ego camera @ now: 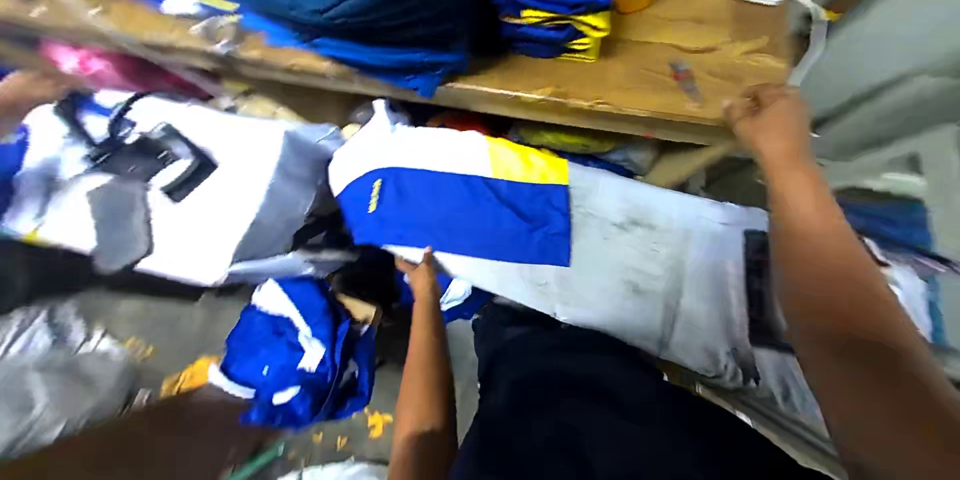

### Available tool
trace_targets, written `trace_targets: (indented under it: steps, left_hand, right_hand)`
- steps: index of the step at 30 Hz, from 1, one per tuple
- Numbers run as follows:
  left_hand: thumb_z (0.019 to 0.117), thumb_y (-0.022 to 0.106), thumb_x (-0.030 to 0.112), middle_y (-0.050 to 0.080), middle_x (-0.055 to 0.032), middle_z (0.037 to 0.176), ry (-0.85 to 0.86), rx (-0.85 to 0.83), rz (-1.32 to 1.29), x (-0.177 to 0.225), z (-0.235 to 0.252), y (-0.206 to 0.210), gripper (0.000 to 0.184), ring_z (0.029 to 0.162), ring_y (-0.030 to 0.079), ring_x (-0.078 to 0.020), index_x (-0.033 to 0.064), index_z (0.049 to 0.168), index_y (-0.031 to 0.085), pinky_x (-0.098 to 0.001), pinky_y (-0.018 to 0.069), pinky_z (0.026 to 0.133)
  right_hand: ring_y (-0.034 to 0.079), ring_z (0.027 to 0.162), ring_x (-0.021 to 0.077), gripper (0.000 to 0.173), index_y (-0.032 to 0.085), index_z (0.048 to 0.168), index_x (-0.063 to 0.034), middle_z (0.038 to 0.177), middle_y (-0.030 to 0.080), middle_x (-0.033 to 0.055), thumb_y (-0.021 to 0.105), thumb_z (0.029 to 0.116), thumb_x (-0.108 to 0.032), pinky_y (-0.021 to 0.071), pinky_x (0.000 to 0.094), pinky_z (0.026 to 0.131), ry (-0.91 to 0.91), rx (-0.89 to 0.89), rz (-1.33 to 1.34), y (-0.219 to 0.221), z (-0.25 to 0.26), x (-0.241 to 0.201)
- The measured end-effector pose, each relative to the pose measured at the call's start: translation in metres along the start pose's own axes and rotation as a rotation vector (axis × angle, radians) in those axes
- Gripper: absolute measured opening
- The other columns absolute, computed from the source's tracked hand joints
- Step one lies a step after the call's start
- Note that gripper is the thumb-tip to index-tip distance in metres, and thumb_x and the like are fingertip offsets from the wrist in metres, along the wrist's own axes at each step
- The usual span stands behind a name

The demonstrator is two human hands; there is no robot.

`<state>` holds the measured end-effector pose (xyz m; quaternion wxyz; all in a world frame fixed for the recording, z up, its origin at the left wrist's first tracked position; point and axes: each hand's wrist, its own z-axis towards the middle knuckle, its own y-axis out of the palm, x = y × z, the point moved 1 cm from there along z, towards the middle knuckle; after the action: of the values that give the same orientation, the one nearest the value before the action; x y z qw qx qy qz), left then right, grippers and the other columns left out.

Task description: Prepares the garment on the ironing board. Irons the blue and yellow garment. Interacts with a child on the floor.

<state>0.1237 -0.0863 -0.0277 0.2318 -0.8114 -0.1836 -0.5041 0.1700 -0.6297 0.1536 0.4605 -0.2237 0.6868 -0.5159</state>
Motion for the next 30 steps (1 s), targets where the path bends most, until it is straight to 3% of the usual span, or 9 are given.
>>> trace_targets:
  steps: [4,7,11,14,16,18,21,26,30]
  left_hand:
    - [0.0990,0.066,0.009,0.042,-0.0349,0.147,-0.014,-0.024,0.026,-0.010,0.006,-0.005,0.086,0.124,0.057,-0.0389,0.0005,0.161,0.007,-0.0497,0.0526,0.099]
    - [0.0959,0.071,0.011,0.045,-0.0342,0.144,-0.025,-0.030,0.082,-0.016,0.008,-0.020,0.086,0.123,0.056,-0.0390,-0.0031,0.159,0.014,-0.0479,0.0508,0.100]
    - [0.0979,0.065,0.012,0.041,-0.0351,0.148,0.160,0.021,0.311,0.001,0.020,-0.051,0.069,0.130,0.051,-0.0430,-0.0080,0.154,0.030,-0.0492,0.0462,0.106]
    - [0.1010,0.057,0.009,0.048,-0.0341,0.142,0.407,-0.063,0.454,0.031,0.056,-0.057,0.040,0.132,0.049,-0.0451,-0.0085,0.137,0.056,-0.0530,0.0442,0.109]
    - [0.1019,0.054,0.008,0.056,-0.0326,0.135,0.535,-0.166,0.529,0.060,0.089,-0.048,0.032,0.131,0.050,-0.0468,-0.0062,0.128,0.064,-0.0568,0.0394,0.112]
    - [0.1034,0.053,0.007,0.059,-0.0306,0.132,0.610,-0.310,0.615,0.091,0.125,-0.032,0.029,0.130,0.052,-0.0465,-0.0046,0.126,0.067,-0.0566,0.0385,0.113]
    - [0.1039,0.052,0.006,0.063,-0.0277,0.130,0.718,-0.503,0.767,0.128,0.178,-0.003,0.028,0.128,0.056,-0.0445,-0.0033,0.125,0.068,-0.0554,0.0406,0.112]
    - [0.1005,0.056,0.003,0.065,-0.0285,0.125,0.886,-0.779,1.004,0.148,0.247,0.030,0.025,0.124,0.058,-0.0474,-0.0030,0.120,0.071,-0.0640,0.0422,0.105]
    - [0.1003,0.057,0.004,0.066,-0.0277,0.121,0.996,-0.934,1.135,0.156,0.262,0.039,0.022,0.121,0.059,-0.0481,-0.0038,0.114,0.073,-0.0661,0.0432,0.101]
  right_hand:
    - [0.039,0.139,0.0623,0.062,0.054,0.137,0.0136,0.146,0.042,0.0454,0.055,0.1065,-0.040,0.0310,0.0786,0.109,0.020,-0.059,-0.130,0.042,0.055,-0.045]
    - [0.041,0.135,0.0652,0.052,0.054,0.131,0.0199,0.140,0.045,0.0489,0.055,0.1060,-0.026,0.0329,0.0802,0.105,0.085,-0.089,-0.189,0.048,0.061,-0.064]
    - [0.044,0.134,0.0636,0.053,0.055,0.129,0.0193,0.137,0.048,0.0476,0.060,0.1026,-0.026,0.0330,0.0799,0.105,0.150,-0.075,-0.110,0.057,0.066,-0.060]
    - [0.050,0.129,0.0597,0.055,0.053,0.131,0.0178,0.135,0.051,0.0455,0.058,0.1040,-0.030,0.0360,0.0759,0.104,0.147,-0.026,0.050,0.057,0.037,-0.080]
    - [0.065,0.109,0.0392,0.052,0.047,0.139,0.0119,0.129,0.059,0.0337,0.046,0.1093,-0.030,0.0516,0.0564,0.095,0.188,-0.079,0.174,0.063,-0.002,-0.112]
    - [0.060,0.081,0.0198,0.047,0.043,0.142,0.0074,0.112,0.060,0.0206,0.042,0.1112,-0.028,0.0533,0.0394,0.076,0.204,-0.154,0.294,0.084,-0.037,-0.137]
    - [0.051,0.066,0.0118,0.041,0.041,0.142,0.0031,0.096,0.056,0.0121,0.043,0.1101,-0.022,0.0486,0.0329,0.063,0.201,-0.305,0.323,0.130,-0.080,-0.168]
    - [0.053,0.070,0.0175,0.038,0.043,0.141,0.0033,0.096,0.059,0.0164,0.049,0.1102,-0.018,0.0482,0.0376,0.066,0.111,-0.572,0.275,0.185,-0.129,-0.235]
    - [0.056,0.075,0.0236,0.038,0.046,0.140,0.0034,0.096,0.061,0.0192,0.052,0.1089,-0.018,0.0492,0.0432,0.071,0.036,-0.625,0.252,0.211,-0.136,-0.276]
